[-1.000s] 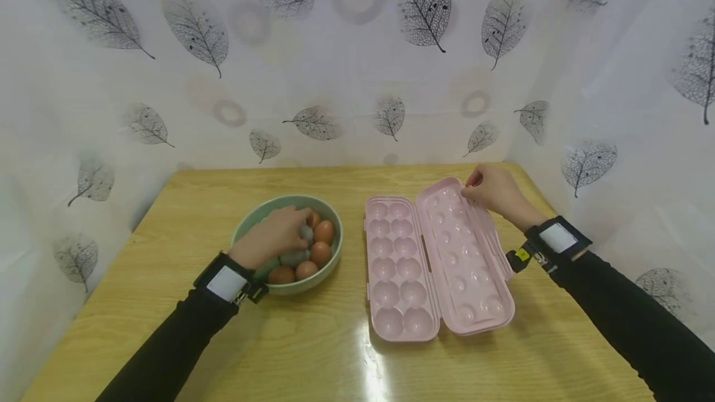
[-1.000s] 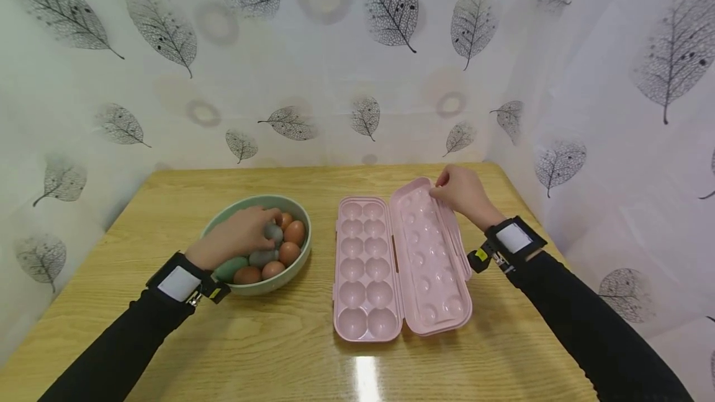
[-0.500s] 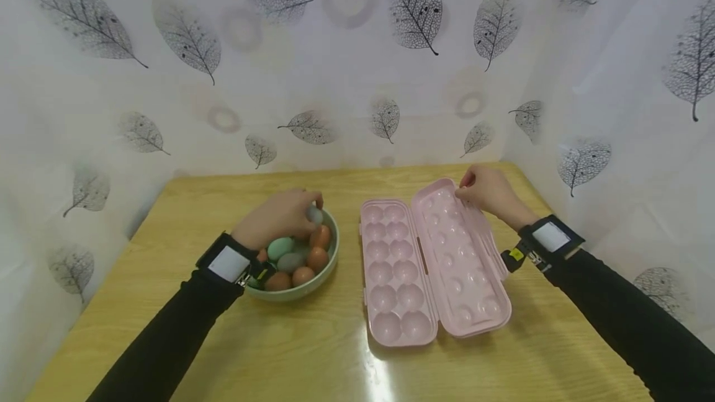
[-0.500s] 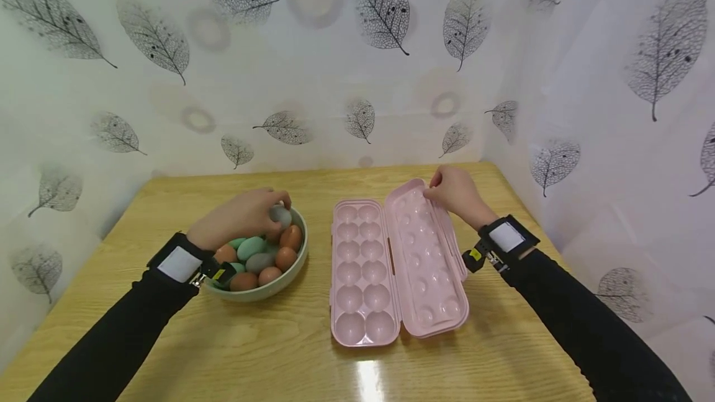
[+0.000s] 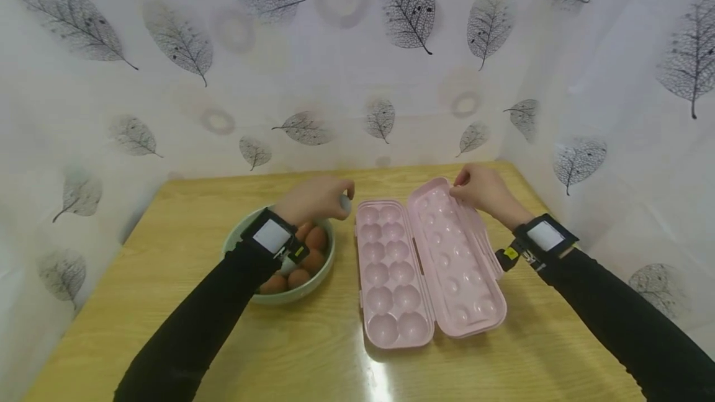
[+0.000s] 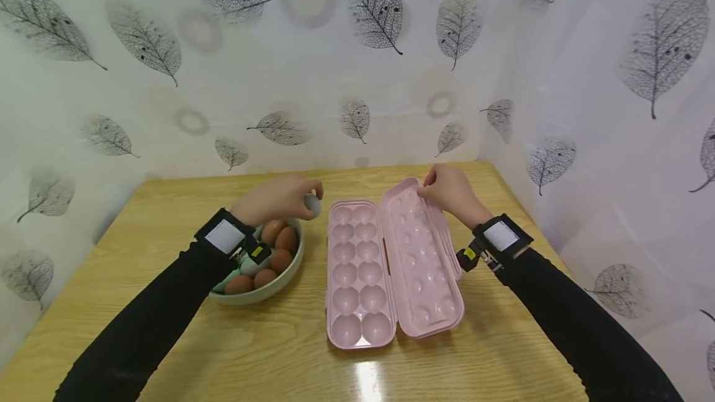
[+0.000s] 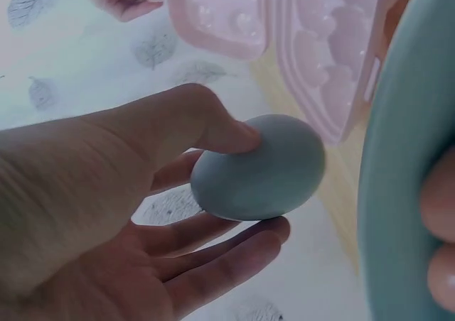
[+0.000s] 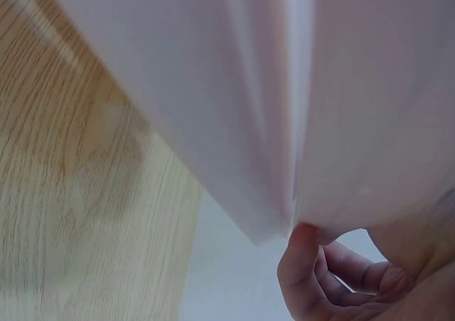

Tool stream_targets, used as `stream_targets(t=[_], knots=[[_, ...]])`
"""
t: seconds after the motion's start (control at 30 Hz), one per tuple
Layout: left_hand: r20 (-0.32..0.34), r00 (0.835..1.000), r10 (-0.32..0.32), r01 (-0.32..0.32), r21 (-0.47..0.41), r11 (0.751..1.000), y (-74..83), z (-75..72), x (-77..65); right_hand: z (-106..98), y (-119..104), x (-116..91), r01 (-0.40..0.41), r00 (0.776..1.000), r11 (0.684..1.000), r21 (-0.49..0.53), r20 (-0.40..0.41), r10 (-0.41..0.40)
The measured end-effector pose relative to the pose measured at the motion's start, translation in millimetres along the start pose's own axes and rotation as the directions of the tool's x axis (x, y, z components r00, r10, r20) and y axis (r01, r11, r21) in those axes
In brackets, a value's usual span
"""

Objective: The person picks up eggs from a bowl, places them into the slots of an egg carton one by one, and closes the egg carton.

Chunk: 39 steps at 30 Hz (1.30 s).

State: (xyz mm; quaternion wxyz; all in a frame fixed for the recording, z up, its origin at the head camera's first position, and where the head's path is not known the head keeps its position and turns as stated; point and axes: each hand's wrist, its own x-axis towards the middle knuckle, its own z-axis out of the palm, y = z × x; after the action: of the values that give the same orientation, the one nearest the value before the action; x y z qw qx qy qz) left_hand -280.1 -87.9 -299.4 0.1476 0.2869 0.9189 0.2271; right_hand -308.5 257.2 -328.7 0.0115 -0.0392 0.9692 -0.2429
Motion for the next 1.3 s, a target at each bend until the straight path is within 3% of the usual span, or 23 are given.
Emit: stream_targets(t=[0.03,0.07,0.23,0.4,0.77,1.0,1.2,1.3], knots=[[-0.072,0.996,0.057,-0.045,0.16,0.986,-4.7,2.6,15.3,0,-1,0,0.003,1.0,1.0,0.003,0.0,-0.003],[-0.052,0.998,0.032,-0.021,0.203,0.979,-7.3,4.4,25.8,0,-1,1,0.006,1.0,1.0,0.004,-0.002,-0.006],[-0.018,1.0,-0.005,0.01,0.258,0.966,-12.5,16.1,65.8,0,0,2,-0.002,1.0,1.0,0.013,-0.004,0.002],[0.001,1.0,0.001,-0.002,0.303,0.953,-11.6,25.6,85.4,1,-1,2,-0.003,1.0,1.0,0.012,-0.003,0.003],[0.013,0.999,0.032,-0.034,0.333,0.942,-5.7,44.9,101.8,3,-3,-2,0.008,1.0,1.0,-0.002,-0.028,-0.008],[0.047,0.999,-0.019,-0.001,0.386,0.922,-0.2,56.7,109.0,3,-1,-4,0.002,0.999,1.0,0.001,-0.04,-0.002],[0.044,0.999,0.006,-0.024,0.414,0.91,-4.0,63.7,113.7,4,1,-3,0.002,0.999,1.0,-0.002,-0.045,-0.002],[0.032,0.999,0.007,-0.02,0.403,0.915,-6.1,66.0,114.6,5,2,-3,0.013,0.999,1.0,0.003,-0.049,-0.013]])
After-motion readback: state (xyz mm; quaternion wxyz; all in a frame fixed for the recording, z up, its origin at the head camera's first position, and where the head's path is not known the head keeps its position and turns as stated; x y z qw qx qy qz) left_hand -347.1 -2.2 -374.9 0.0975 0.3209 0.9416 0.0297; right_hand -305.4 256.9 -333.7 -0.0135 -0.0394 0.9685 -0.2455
